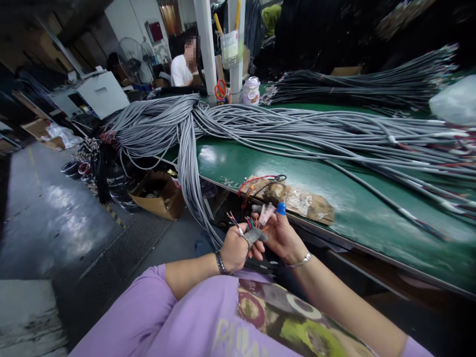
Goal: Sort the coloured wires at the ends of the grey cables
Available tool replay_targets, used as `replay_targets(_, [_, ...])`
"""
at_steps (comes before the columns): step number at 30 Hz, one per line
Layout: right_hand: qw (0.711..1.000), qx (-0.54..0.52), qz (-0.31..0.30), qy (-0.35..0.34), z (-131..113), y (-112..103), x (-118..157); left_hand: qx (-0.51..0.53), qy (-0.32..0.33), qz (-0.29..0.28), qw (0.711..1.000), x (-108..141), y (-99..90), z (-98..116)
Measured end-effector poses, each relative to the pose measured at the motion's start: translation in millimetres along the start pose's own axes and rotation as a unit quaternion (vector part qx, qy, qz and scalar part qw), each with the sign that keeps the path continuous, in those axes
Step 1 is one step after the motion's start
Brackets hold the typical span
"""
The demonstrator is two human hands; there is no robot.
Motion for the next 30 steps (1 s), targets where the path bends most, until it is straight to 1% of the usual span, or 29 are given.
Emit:
replay_targets(3, [1.0,-0.024,-0.002,0.011,-3,0,4,0.003,0.008,0.005,1.0,3,-5.4,-1])
replay_targets(5, [1.0,-0.026,-0.006,0.016,-5,1,5,0.006,0.026,0.015,1.0,4,-9.5,2])
replay_targets(7, [0.999,-0.025,-0.008,0.021,-6,1,4,-0.005,0.057,0.029,0.998,5,-13.2,10])
replay_targets(11, [0.999,-0.035,0.012,0.018,-6,-3,2,-0.072,0.118,0.059,0.989,6,-17.7,30])
replay_targets(13, [0.999,-0.043,0.019,0.013,-4,-5,2,-0.096,0.136,0.07,0.984,5,-18.8,35])
replay_targets(15, [0.998,-0.056,0.009,0.015,0,-5,1,-0.114,0.146,0.073,0.98,3,-18.5,35])
replay_targets(18, [0.996,-0.085,-0.019,0.03,6,-2,-2,-0.133,0.153,0.066,0.977,1,-16.1,29])
replay_targets(20, [0.994,-0.102,-0.026,0.037,10,-2,-4,-0.135,0.155,0.064,0.977,0,-15.3,25])
replay_targets(25, [0.992,-0.12,-0.009,0.03,12,-7,-7,-0.132,0.15,0.059,0.978,-2,-14.6,19])
replay_targets(30, [0.992,-0.121,0.0,0.031,14,-4,-3,-0.128,0.147,0.052,0.979,0,-13.7,18])
Point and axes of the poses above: each hand's wrist, its own x-axis away from the middle knuckle, its own y-axis out of the palm, z = x × y, the point moved 9 cm from there along -x, towards the middle knuckle, and after that the axes turned 11 degrees about -x, right-handed, at the moved point
